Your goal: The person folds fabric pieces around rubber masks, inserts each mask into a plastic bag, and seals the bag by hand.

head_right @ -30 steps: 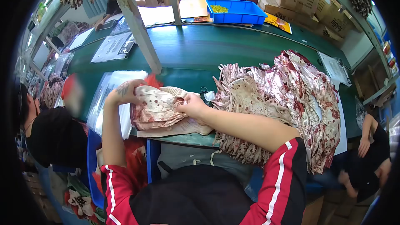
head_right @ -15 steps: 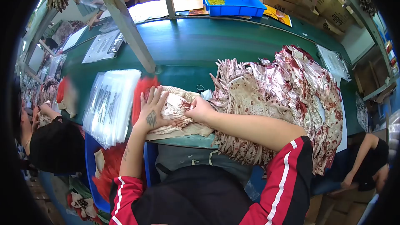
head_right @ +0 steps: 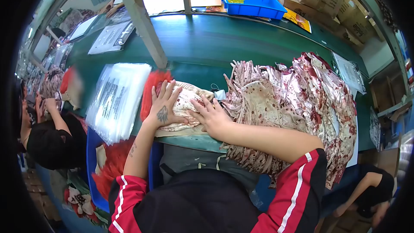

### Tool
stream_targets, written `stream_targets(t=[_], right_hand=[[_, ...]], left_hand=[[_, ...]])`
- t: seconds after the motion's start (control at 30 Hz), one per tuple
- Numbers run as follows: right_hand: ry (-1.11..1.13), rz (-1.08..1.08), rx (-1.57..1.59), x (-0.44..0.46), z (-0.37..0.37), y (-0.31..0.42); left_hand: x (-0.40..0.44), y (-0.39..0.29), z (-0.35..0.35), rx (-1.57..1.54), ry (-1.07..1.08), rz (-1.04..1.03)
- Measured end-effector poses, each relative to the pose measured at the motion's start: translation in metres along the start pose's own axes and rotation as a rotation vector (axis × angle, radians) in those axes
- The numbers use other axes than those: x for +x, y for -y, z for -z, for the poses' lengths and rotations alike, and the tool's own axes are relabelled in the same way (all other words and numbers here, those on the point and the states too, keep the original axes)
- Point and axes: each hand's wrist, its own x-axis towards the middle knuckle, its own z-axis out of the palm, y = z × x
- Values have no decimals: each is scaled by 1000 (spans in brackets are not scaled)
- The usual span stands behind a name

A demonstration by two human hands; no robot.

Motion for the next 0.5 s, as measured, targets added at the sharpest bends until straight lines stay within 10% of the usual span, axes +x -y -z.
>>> stream_targets(t=[0.27,0.5], right_hand=[[224,-122,21,-8,83,37],[-53,-165,507,-40,124,103]], left_hand=[[-4,1,19,81,43,-36],[-17,-4,58,-20,37,-84]])
